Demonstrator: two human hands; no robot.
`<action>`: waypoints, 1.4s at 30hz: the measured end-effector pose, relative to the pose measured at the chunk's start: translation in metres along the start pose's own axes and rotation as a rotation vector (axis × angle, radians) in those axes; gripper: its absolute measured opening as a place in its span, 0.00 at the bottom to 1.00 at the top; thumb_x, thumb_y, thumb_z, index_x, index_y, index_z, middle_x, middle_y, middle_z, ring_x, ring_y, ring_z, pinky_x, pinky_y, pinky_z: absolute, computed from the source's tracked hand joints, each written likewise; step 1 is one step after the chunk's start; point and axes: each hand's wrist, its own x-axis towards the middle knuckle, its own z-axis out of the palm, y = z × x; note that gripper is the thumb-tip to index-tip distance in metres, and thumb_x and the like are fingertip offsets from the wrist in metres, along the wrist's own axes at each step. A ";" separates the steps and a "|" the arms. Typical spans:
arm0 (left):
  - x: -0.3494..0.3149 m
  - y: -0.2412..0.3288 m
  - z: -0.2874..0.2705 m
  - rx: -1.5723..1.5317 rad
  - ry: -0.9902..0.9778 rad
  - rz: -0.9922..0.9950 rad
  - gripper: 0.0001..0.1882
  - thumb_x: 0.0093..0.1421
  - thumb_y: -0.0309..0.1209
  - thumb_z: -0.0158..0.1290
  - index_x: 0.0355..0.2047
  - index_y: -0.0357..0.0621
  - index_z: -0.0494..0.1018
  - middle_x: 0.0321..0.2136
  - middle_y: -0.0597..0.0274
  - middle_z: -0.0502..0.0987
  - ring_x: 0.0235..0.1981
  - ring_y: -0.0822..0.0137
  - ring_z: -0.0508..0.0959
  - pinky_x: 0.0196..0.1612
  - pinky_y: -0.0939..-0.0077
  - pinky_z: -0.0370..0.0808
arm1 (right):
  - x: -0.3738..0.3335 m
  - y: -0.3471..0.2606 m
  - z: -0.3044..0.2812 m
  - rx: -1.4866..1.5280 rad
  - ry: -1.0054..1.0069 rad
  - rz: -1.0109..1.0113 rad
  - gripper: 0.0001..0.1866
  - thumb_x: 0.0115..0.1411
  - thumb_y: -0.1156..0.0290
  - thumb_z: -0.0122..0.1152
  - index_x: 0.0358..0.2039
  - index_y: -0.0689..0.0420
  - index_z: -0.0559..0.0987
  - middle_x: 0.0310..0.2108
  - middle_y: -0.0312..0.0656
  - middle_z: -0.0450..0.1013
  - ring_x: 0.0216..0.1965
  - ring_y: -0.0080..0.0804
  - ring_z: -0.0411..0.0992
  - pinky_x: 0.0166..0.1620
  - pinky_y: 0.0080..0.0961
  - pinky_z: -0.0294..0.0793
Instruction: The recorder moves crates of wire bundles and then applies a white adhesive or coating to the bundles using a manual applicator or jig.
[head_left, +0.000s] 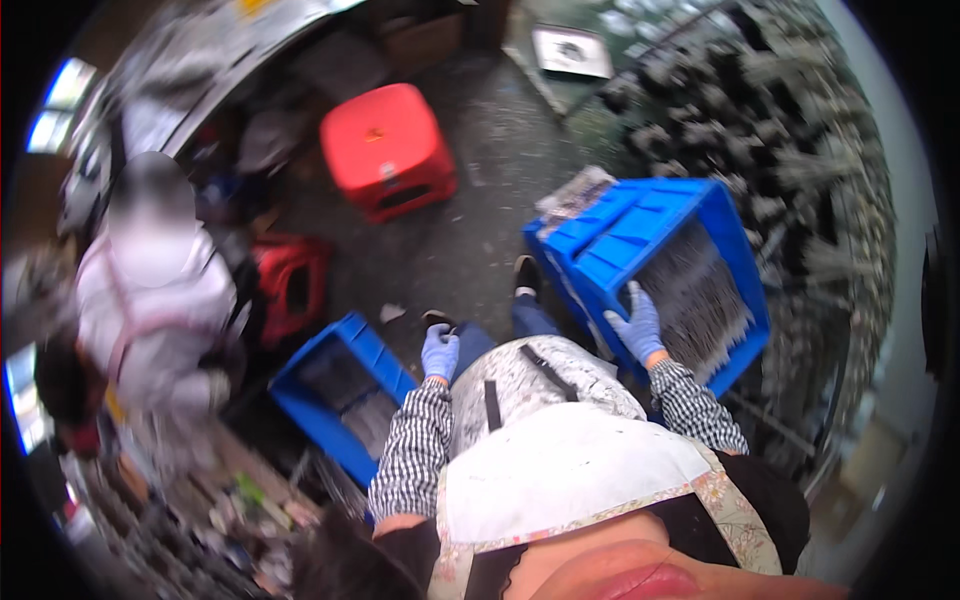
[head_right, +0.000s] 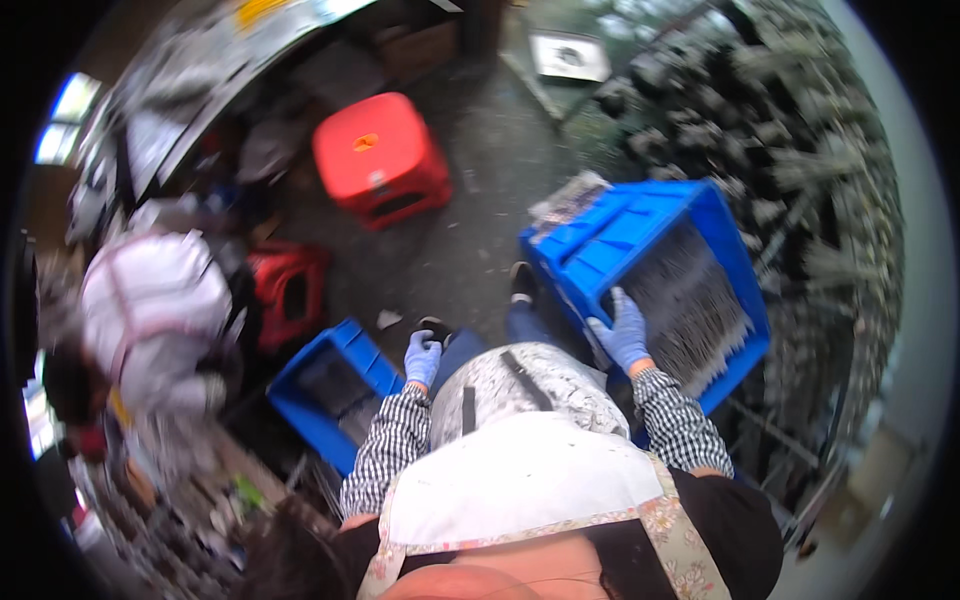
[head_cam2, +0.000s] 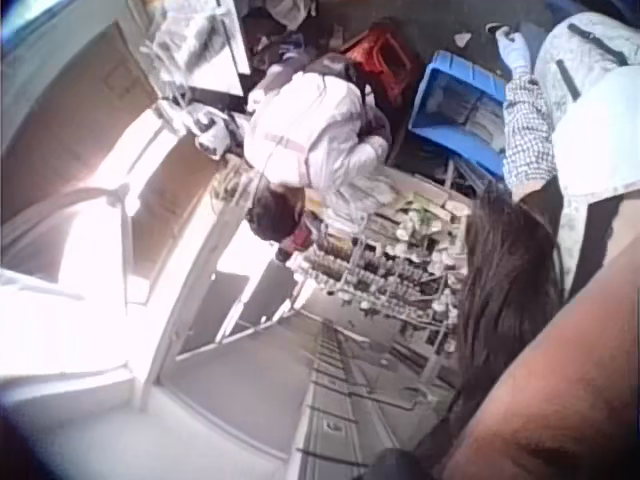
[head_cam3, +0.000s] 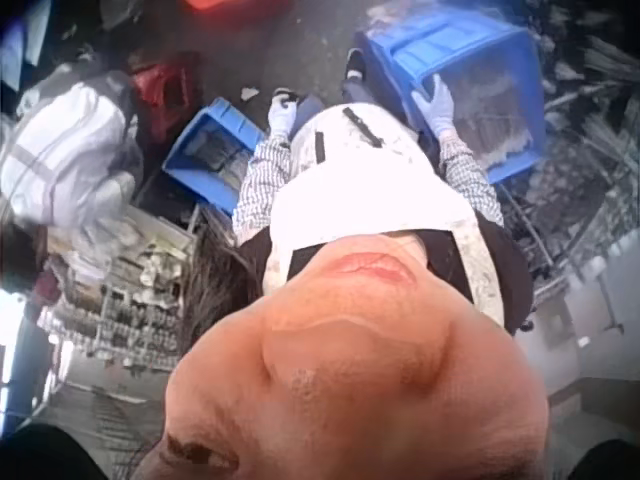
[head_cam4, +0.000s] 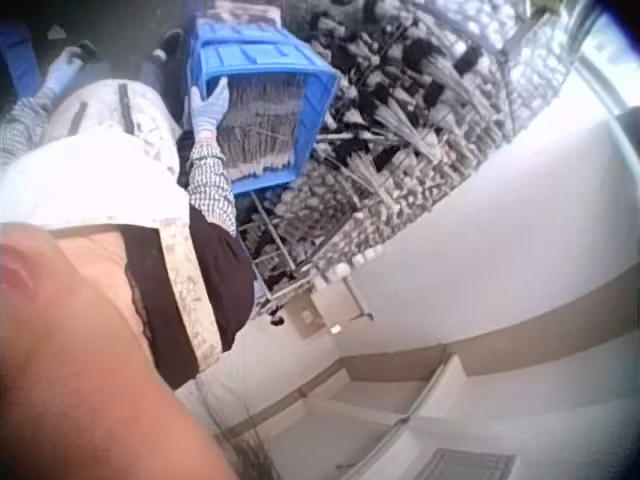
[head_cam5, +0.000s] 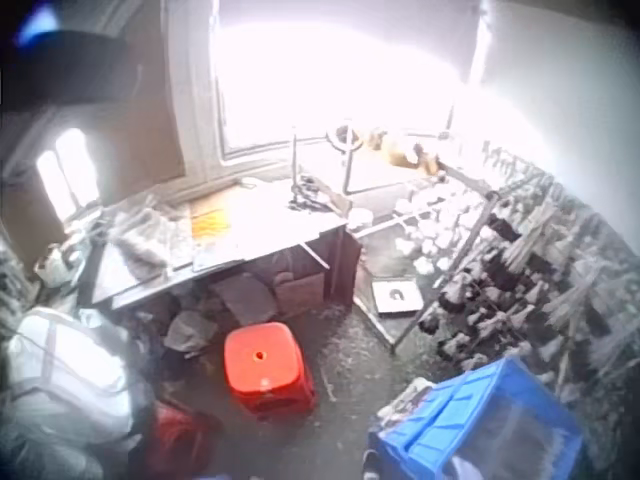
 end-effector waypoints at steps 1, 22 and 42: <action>-0.009 -0.007 -0.014 -0.012 0.065 -0.026 0.16 0.54 0.31 0.52 0.44 0.44 0.73 0.31 0.53 0.80 0.33 0.58 0.80 0.41 0.66 0.75 | 0.000 0.001 -0.001 0.041 0.030 0.004 0.46 0.48 0.52 0.70 0.63 0.59 0.61 0.55 0.57 0.66 0.56 0.54 0.65 0.59 0.43 0.64; -0.029 -0.109 -0.126 0.030 0.043 -0.092 0.13 0.53 0.36 0.56 0.37 0.45 0.80 0.34 0.52 0.81 0.37 0.58 0.81 0.45 0.70 0.76 | 0.079 -0.116 0.036 0.144 0.179 -0.298 0.23 0.52 0.65 0.64 0.50 0.53 0.74 0.44 0.45 0.74 0.49 0.46 0.70 0.54 0.40 0.67; 0.025 0.032 -0.131 -0.021 0.453 -0.228 0.17 0.50 0.37 0.57 0.39 0.43 0.78 0.37 0.48 0.81 0.41 0.53 0.80 0.47 0.65 0.75 | 0.332 -0.090 0.056 0.108 -0.440 -0.143 0.18 0.59 0.56 0.58 0.45 0.53 0.79 0.45 0.50 0.77 0.49 0.48 0.73 0.52 0.36 0.72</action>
